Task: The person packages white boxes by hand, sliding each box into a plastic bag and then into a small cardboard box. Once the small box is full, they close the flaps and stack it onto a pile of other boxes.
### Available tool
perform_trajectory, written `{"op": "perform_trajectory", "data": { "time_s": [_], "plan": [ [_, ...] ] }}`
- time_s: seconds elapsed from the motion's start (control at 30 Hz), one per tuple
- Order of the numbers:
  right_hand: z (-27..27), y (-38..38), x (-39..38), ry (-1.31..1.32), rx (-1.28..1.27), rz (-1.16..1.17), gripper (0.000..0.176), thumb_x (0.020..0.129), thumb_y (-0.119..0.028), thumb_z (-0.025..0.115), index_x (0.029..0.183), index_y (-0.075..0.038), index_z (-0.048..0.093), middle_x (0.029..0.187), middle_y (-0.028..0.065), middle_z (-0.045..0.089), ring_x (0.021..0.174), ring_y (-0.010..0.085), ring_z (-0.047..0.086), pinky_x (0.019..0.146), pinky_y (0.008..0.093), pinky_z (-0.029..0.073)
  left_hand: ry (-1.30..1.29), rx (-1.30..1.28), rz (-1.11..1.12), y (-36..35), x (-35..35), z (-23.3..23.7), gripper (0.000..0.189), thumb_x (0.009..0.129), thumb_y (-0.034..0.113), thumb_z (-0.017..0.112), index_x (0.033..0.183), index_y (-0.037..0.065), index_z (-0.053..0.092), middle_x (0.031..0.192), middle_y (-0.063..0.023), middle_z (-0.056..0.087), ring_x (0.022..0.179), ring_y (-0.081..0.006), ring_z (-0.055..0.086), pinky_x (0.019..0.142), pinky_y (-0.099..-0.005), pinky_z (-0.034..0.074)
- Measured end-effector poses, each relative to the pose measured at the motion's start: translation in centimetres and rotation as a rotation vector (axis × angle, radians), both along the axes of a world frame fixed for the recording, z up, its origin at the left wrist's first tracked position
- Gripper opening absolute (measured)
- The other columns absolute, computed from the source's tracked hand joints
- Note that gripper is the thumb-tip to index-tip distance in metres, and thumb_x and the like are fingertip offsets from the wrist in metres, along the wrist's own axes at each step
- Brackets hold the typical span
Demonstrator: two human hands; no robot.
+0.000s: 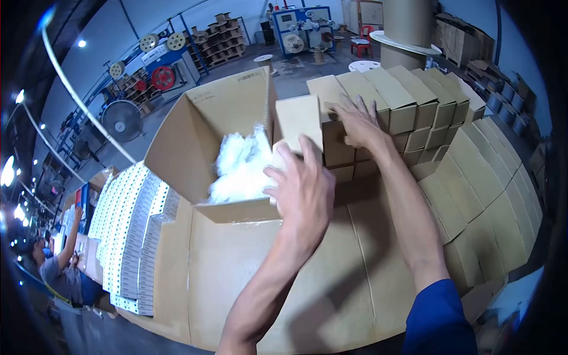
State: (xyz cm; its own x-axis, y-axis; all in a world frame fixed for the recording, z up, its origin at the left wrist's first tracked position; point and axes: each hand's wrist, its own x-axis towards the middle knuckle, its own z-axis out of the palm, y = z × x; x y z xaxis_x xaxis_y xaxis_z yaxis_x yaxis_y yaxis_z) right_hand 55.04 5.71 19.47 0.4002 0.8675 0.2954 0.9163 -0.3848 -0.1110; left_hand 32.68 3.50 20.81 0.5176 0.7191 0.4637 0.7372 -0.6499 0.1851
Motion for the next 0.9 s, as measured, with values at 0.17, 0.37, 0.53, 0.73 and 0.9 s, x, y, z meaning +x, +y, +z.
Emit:
{"op": "perform_trajectory", "data": {
  "time_s": [0.17,0.37,0.53,0.73,0.9],
  "plan": [
    [3.6,-7.6,-5.4,-0.045,0.168,0.152,0.137,0.058,-0.016,0.097,0.166,-0.017,0.013,0.168,0.0182,0.023,0.157,0.0385,0.019,0.127,0.0592,0.016,0.012,-0.051,-0.247,-2.9,-11.5,0.1,0.077,0.081,0.020,0.075,0.150,0.012,0.041,0.124,-0.0200,0.045,0.107,-0.0440,0.050,0.084,-0.0580,0.050],
    [-4.9,-10.9,-13.4,0.926,0.086,0.944,0.146,0.052,-0.008,0.099,0.167,-0.010,0.007,0.162,0.0166,0.036,0.145,0.0281,0.042,0.122,0.0413,0.032,-0.025,-0.238,-0.677,0.2,-22.4,-4.0,0.075,0.072,0.016,0.075,0.144,0.013,0.054,0.130,-0.0162,0.051,0.115,-0.0374,0.055,0.095,-0.0482,0.053],
    [-17.5,-13.2,-22.0,1.225,0.269,0.677,0.151,0.052,-0.013,0.104,0.167,-0.011,0.006,0.148,0.0112,0.046,0.137,0.0269,0.045,0.119,0.0398,0.034,-0.466,-0.478,-0.562,4.3,-31.2,-11.0,0.037,0.086,0.009,0.072,0.122,0.000,0.067,0.101,-0.0117,0.070,0.105,-0.0263,0.069,0.095,-0.0387,0.057],
    [-19.4,-12.6,-30.8,1.332,0.178,0.449,0.156,0.053,-0.007,0.101,0.166,-0.012,-0.005,0.157,0.0181,0.037,0.148,0.0319,0.037,0.124,0.0426,0.029,-1.053,-1.017,0.051,5.7,-34.5,-20.2,0.034,0.101,0.017,0.068,0.127,-0.004,0.059,0.091,-0.0066,0.073,0.079,-0.0082,0.061,0.068,-0.0243,0.049],
    [-19.4,-14.1,-31.9,1.124,0.103,0.410,0.150,0.053,-0.020,0.102,0.166,-0.012,0.003,0.158,0.0186,0.035,0.148,0.0355,0.036,0.125,0.0440,0.028,-1.148,-1.148,0.095,6.2,-34.5,-23.6,0.053,0.101,0.018,0.067,0.144,0.002,0.041,0.105,-0.0124,0.071,0.094,-0.0131,0.063,0.082,-0.0281,0.050]
  ]
}}
